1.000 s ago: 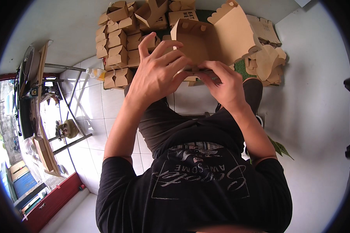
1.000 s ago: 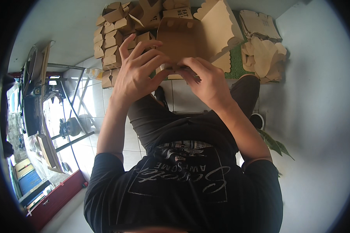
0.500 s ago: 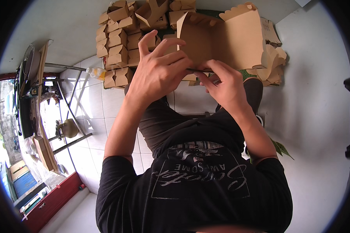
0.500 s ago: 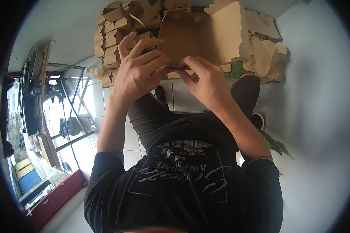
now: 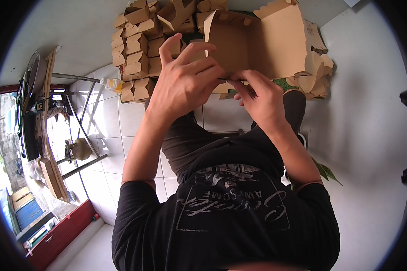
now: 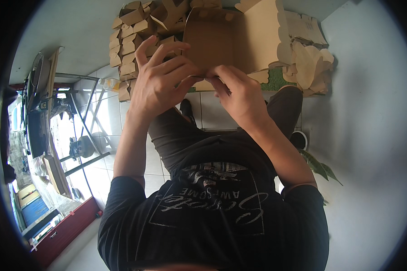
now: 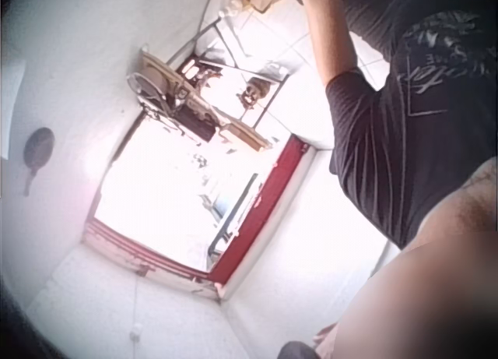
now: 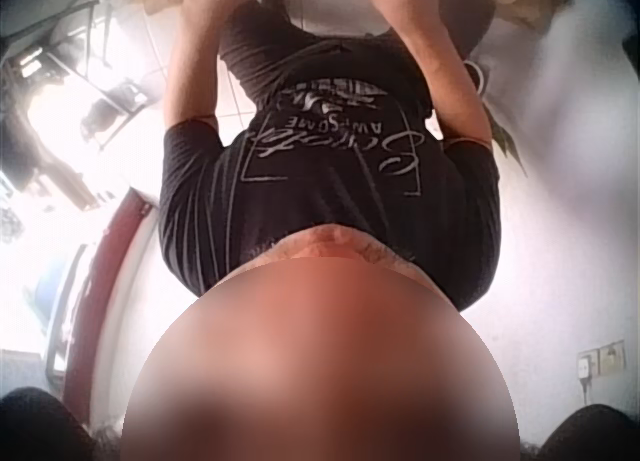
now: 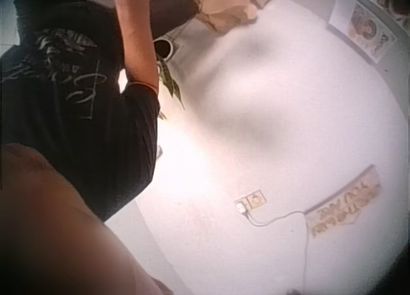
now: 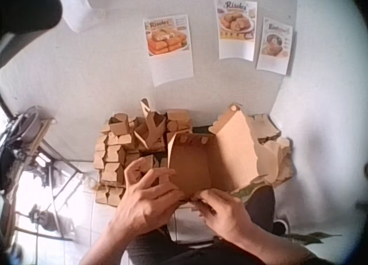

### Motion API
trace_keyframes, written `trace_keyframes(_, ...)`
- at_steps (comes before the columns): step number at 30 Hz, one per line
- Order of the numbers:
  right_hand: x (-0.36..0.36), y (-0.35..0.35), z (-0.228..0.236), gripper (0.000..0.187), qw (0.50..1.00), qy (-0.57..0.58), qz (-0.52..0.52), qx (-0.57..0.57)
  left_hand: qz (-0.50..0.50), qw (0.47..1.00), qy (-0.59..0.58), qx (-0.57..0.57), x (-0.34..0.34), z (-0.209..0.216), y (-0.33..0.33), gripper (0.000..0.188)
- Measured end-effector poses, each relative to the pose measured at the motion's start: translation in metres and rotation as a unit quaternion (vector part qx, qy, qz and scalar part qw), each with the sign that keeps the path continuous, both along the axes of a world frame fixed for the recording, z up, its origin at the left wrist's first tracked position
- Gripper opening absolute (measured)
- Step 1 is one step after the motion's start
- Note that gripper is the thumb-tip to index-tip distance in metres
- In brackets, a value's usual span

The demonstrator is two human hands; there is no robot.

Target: The person assembles flat cardboard takeout boxes by folding the sides and interlocking tabs to form a closed box. They handle each box one at a time, fold the flaps, and place the completed boxes into a stack on the table.

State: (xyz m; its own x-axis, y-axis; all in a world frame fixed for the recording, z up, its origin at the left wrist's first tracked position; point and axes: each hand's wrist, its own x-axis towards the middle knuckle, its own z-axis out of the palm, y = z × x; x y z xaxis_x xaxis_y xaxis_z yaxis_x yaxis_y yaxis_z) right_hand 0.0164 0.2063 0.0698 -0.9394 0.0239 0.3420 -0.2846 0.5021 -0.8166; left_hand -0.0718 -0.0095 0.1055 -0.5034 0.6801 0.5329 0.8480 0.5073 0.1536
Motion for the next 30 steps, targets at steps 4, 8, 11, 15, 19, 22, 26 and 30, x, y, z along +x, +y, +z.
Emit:
trace_keyframes(4,0.0028,-0.0016,-0.0025,0.014,1.0,-0.015,-0.02,-0.012,-0.008,1.0,0.006,-0.001,0.0017,0.0013,0.0006,0.022)
trace_keyframes(8,0.0019,-0.0017,-0.005,0.018,1.0,-0.006,-0.03,0.002,0.009,1.0,0.003,0.004,0.0024,0.0011,0.0022,0.021)
trace_keyframes(11,-0.0002,-0.0004,-0.0062,0.021,0.998,0.043,-0.031,0.027,0.013,1.0,0.013,0.003,0.0022,0.0011,0.0025,0.019)
trace_keyframes(15,-0.0011,0.0002,-0.0056,0.023,0.996,0.067,-0.024,0.047,0.017,1.0,0.02,0.001,0.002,0.0015,0.0022,0.019)
trace_keyframes(19,-0.0012,-0.0018,-0.0019,0.017,0.995,0.07,-0.036,0.058,0.01,1.0,0.022,0.011,0.0014,0.0014,0.0029,0.015)
trace_keyframes(22,0.0001,-0.0022,0.0015,0.016,0.997,0.04,-0.035,0.063,0.006,1.0,0.024,0.006,0.0012,0.0019,0.003,0.014)
trace_keyframes(26,-0.0037,-0.002,0.0012,0.013,0.996,0.044,-0.026,0.069,0.0,0.999,0.037,0.001,0.0009,0.0038,0.0048,0.013)
trace_keyframes(30,-0.0042,-0.0011,-0.0012,0.015,0.995,0.046,-0.035,0.081,0.018,1.0,0.008,-0.003,0.0057,0.0073,0.0082,0.021)
